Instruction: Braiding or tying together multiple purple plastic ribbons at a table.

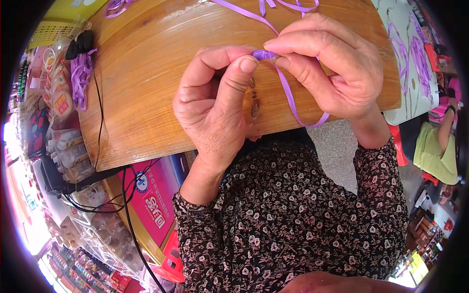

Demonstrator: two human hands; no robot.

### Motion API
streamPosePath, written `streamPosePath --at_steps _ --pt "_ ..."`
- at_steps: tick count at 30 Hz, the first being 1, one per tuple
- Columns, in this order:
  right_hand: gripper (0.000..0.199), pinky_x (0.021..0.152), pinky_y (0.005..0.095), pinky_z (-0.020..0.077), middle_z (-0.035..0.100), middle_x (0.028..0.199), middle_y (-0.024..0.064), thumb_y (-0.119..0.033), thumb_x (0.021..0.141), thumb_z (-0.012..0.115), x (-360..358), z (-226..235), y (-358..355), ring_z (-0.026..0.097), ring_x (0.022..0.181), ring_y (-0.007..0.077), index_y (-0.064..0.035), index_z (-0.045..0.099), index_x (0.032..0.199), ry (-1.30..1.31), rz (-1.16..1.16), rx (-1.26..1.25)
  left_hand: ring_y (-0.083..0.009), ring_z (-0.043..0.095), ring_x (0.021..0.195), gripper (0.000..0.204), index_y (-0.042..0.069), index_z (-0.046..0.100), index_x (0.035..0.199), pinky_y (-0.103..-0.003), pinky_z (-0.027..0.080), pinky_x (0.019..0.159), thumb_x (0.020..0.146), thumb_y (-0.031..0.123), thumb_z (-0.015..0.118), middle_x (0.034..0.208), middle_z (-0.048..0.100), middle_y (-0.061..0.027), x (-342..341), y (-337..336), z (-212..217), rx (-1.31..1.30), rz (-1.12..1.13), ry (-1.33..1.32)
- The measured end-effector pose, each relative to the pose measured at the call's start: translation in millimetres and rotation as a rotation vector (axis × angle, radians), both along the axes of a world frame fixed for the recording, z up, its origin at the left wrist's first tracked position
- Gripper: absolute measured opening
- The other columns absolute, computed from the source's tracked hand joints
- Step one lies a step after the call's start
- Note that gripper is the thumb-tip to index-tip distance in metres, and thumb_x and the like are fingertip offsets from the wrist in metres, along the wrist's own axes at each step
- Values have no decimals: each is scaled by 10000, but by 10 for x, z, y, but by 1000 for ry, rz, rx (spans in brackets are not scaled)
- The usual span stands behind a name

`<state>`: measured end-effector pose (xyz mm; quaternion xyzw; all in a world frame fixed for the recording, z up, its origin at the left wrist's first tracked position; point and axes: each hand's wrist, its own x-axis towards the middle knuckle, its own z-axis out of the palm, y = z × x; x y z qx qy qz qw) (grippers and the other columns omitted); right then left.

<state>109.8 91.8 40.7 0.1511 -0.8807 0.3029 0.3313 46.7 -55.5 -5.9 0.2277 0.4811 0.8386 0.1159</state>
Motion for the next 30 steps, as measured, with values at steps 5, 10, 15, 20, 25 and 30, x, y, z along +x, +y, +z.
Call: streamPosePath --at_steps 5,10,15,20,25,30 --pt "178 550 234 469 638 807 113 55 730 696 35 20 26 606 661 158 31 663 903 -82 10 -64 -76 484 662 79 -24 618 922 -198 388 597 858 21 623 773 589 -25 6 48 -39 -54 121 207" --pt "166 564 257 499 649 789 120 55 739 694 31 130 72 652 679 206 17 666 899 -128 42 -84 -57 483 662 62 -13 620 922 -185 402 607 865 12 618 770 579 -2 -2 13 -17 -22 18 125" --pt "159 566 256 498 650 789 119 54 743 691 23 164 39 651 680 206 17 665 896 -165 34 -115 -74 472 635 89 -24 617 938 -203 383 583 869 31 615 774 592 -27 -7 32 -26 47 -23 -60" --pt "152 568 256 496 650 790 118 53 747 689 -20 188 2 651 680 205 17 664 893 -201 24 -144 -78 467 628 93 -23 614 953 -209 384 582 877 31 604 785 594 -29 -16 4 -47 71 -85 -52" --pt "146 569 255 494 650 790 118 52 751 686 0 202 29 650 680 205 18 663 891 -235 18 -171 -85 467 626 102 -19 612 960 -212 383 583 878 41 608 797 598 -34 -21 27 -61 44 -38 -72" --pt "139 571 254 493 651 790 117 51 755 683 -48 242 -44 649 681 204 18 661 888 -271 13 -199 -89 466 625 105 -19 614 957 -214 379 581 877 50 614 796 601 -38 -19 19 -50 48 -30 -83"
